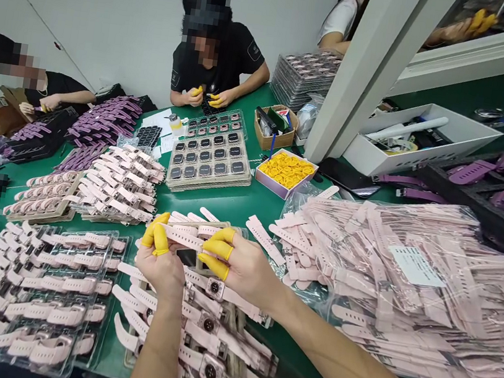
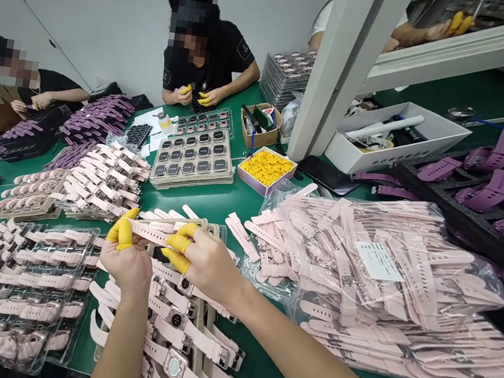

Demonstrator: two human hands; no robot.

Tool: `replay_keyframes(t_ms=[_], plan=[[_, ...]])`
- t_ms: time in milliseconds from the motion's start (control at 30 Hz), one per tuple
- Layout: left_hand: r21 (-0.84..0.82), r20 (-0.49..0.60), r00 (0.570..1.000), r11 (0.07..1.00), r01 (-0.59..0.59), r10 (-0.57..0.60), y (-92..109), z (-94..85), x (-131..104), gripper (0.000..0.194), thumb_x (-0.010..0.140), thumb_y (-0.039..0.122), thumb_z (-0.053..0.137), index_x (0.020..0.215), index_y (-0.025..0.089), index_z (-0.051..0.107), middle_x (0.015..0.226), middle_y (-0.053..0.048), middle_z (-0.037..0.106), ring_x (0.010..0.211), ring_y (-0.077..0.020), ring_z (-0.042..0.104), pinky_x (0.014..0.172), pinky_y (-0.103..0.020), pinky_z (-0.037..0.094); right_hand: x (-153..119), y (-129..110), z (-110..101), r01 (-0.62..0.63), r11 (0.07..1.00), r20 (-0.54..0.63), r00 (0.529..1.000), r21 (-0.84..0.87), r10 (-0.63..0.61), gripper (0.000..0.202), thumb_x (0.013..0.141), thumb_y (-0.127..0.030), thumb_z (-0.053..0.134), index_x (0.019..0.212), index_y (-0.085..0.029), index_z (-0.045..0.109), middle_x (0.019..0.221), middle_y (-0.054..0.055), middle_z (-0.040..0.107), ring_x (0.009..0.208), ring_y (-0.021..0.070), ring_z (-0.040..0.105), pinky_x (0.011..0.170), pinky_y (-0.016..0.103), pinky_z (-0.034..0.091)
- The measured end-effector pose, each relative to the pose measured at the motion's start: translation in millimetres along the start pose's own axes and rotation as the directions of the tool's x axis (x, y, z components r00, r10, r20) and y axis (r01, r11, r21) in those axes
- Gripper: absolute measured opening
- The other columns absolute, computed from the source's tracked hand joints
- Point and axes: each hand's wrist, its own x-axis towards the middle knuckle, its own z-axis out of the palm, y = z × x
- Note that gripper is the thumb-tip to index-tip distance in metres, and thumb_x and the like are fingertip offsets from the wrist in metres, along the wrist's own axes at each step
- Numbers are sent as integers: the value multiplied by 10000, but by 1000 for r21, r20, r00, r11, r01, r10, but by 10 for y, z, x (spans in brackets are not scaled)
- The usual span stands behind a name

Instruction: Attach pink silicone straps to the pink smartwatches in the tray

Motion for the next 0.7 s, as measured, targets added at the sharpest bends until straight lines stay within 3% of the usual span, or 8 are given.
replay_keyframes(t_ms=[200, 267, 300, 367, 433, 467, 633, 700], plan=[[18, 62, 998, 1000, 25, -26, -11, -17, -12, 363, 807, 457, 825, 1021, 164, 803, 1132, -135, 786, 838, -202, 752, 638, -253, 597, -32, 64, 39, 29, 999, 18, 999, 32, -29, 195, 1032, -265, 583, 1056, -204, 767, 948, 89, 691, 826, 197, 704, 703, 321, 636], [2, 219, 976, 1000, 16, -16, -4, -50, -27, 391, 848, 497, 773, 1076, 180, 800, 1193, -145, 770, 913, -237, 753, 707, -304, 617, -25, 77, 36, -22, 995, -7, 1000, 102, 23, 181, 1023, -275, 606, 1061, -218, 774, 971, 87, 704, 865, 201, 713, 750, 334, 637], [-2, 356, 934, 1000, 15, -13, -1, -69, -37, 422, 846, 513, 767, 1114, 188, 797, 1233, -152, 756, 999, -273, 745, 792, -352, 625, -16, 83, 31, -68, 985, -24, 997, 162, 72, 168, 1015, -291, 625, 1058, -228, 775, 976, 82, 714, 884, 202, 716, 778, 342, 635], [40, 646, 762, 999, 22, -43, -1, -100, -58, 493, 819, 487, 798, 1221, 203, 771, 1312, -159, 721, 1192, -337, 680, 1004, -447, 568, 7, 94, 15, -188, 930, -41, 977, 316, 211, 155, 994, -344, 663, 1026, -239, 773, 960, 70, 728, 898, 202, 718, 796, 344, 628], [136, 789, 604, 991, -1, -108, -10, -113, -80, 523, 825, 393, 812, 1312, 221, 729, 1329, -153, 710, 1255, -337, 641, 1116, -478, 485, 30, 114, -1, -313, 819, -7, 932, 480, 361, 197, 968, -418, 691, 963, -233, 759, 911, 56, 721, 811, 186, 705, 713, 316, 623], [177, 801, 585, 984, -32, -125, -17, -112, -89, 496, 845, 342, 797, 1322, 229, 724, 1300, -146, 720, 1229, -318, 652, 1117, -469, 478, 38, 128, -6, -364, 747, 24, 906, 557, 423, 232, 948, -458, 707, 939, -229, 744, 884, 44, 707, 742, 172, 688, 648, 298, 614], [211, 687, 723, 972, -100, -75, -19, -100, -91, 375, 839, 281, 797, 1208, 219, 775, 1037, -94, 758, 977, -232, 692, 1007, -376, 520, 38, 219, -13, -443, 484, 109, 812, 755, 573, 388, 835, -562, 797, 992, -237, 657, 838, 3, 688, 593, 139, 655, 553, 286, 617], [159, 695, 714, 987, -33, -88, 3, -112, -75, 431, 812, 311, 829, 1226, 213, 764, 1038, -94, 751, 980, -231, 689, 999, -369, 521, 28, 255, -29, -440, 486, 105, 813, 755, 573, 454, 826, -589, 797, 1082, -245, 648, 910, 28, 724, 713, 171, 705, 677, 331, 651]])
